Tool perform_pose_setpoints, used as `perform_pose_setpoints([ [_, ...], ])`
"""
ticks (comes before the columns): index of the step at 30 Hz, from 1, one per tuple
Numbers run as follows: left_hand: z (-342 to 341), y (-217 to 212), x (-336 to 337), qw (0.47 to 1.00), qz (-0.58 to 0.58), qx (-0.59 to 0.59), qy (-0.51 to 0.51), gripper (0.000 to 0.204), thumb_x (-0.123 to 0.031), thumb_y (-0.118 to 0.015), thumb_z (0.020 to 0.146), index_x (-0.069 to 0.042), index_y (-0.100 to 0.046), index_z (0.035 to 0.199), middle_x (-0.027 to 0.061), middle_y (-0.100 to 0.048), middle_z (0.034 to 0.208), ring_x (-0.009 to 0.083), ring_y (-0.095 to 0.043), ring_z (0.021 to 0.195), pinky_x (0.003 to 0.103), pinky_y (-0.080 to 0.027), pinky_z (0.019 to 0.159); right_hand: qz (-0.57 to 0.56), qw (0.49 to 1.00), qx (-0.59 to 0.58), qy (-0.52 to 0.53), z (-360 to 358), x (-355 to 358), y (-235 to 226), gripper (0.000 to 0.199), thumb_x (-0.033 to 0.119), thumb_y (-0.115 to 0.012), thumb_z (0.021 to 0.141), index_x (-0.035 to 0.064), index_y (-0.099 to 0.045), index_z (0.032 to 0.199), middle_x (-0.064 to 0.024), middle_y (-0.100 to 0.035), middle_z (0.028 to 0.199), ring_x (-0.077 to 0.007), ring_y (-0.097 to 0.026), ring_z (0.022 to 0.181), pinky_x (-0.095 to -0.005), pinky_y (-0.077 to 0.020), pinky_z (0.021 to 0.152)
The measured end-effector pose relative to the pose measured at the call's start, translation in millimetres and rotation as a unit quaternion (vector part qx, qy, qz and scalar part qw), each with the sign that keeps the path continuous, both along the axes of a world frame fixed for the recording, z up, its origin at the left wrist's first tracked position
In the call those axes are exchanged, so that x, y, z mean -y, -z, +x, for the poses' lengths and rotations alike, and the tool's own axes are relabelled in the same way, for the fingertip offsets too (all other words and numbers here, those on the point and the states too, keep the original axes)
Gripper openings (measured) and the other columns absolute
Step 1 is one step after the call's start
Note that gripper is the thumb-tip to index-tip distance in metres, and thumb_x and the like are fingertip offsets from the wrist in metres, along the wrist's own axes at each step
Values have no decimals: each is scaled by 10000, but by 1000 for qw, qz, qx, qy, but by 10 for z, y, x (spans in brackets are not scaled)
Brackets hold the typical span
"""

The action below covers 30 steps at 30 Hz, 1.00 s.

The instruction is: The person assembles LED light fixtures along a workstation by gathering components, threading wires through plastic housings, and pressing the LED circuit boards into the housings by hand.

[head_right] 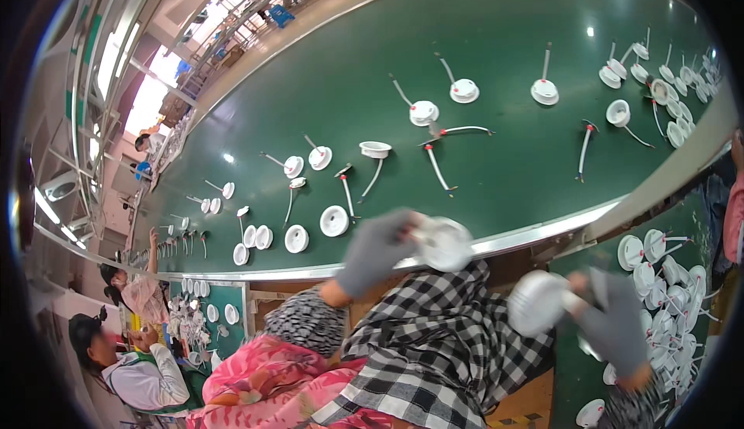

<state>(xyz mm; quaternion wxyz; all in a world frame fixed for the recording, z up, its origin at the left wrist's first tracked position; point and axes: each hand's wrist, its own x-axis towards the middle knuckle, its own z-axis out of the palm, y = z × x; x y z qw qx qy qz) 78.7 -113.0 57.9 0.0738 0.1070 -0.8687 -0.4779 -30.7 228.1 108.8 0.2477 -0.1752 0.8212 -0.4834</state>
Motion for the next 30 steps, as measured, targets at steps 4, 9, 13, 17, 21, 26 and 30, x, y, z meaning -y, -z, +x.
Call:
perform_pose_setpoints([
  [4, 367, -93, 1332, 978, -44, -9, -203, 249, -45, -592, 836, 25, -649, 1067, 44, -641, 860, 94, -605, 712, 239, -497, 635, -37, 987, -51, -145, -373, 1338, 442, 247, 260, -673, 811, 26, -700, 886, -119, -648, 705, -233, -634, 632, -369, -485, 603],
  [9, -1115, 1412, 1462, 919, 373, -37, 122, 362, -112, -595, 889, 6, -597, 1231, 111, -664, 1129, 236, -656, 981, 391, -549, 872, 155, 952, -138, -224, -476, 3235, 1937, 405, 382, -735, 799, 66, -701, 1050, -190, -691, 1063, -366, -670, 996, -478, -540, 832],
  [13, -1842, 1036, -474, 877, 314, -30, 363, 408, -163, -531, 930, 10, -529, 1300, 137, -608, 1207, 254, -606, 1072, 379, -495, 931, 124, 973, -167, -98, -523, 2932, 1739, 273, 252, -742, 743, 49, -699, 920, -165, -695, 922, -369, -683, 882, -455, -546, 788],
  [17, -1370, 263, -820, 865, 203, -71, 454, 457, -215, -467, 972, 14, -461, 1369, 163, -552, 1286, 271, -557, 1163, 368, -442, 990, -46, 995, -86, -22, -102, 1932, 1135, 254, 279, -636, 826, 28, -653, 857, -157, -687, 887, -375, -648, 777, -450, -510, 735],
  [21, -921, -49, -1435, 828, 117, -95, 541, 509, -266, -402, 1014, 17, -393, 1437, 189, -497, 1364, 289, -508, 1254, 357, -388, 1050, -52, 975, 90, 195, 827, 465, 1628, 396, 411, -642, 877, 51, -683, 1037, -112, -676, 900, -254, -630, 767, -386, -490, 735],
  [26, -1761, 315, -2498, 834, -38, -255, 487, 542, -172, -375, 1047, 68, -224, 1509, 293, -345, 1497, 357, -347, 1410, 403, -281, 1136, -236, 858, 179, 419, 2008, -458, 1138, 480, 483, -629, 921, 47, -670, 1120, 10, -547, 704, -79, -526, 624, -242, -408, 575],
  [30, -2712, 1049, -3346, 879, 41, -190, 436, 584, -349, -371, 1069, 57, -304, 1484, 252, -389, 1489, 339, -390, 1381, 408, -281, 1146, -411, 741, 189, 496, 2542, -750, 1434, 425, 370, -595, 977, 19, -605, 1215, 94, -350, 577, 4, -345, 485, -185, -245, 451],
])
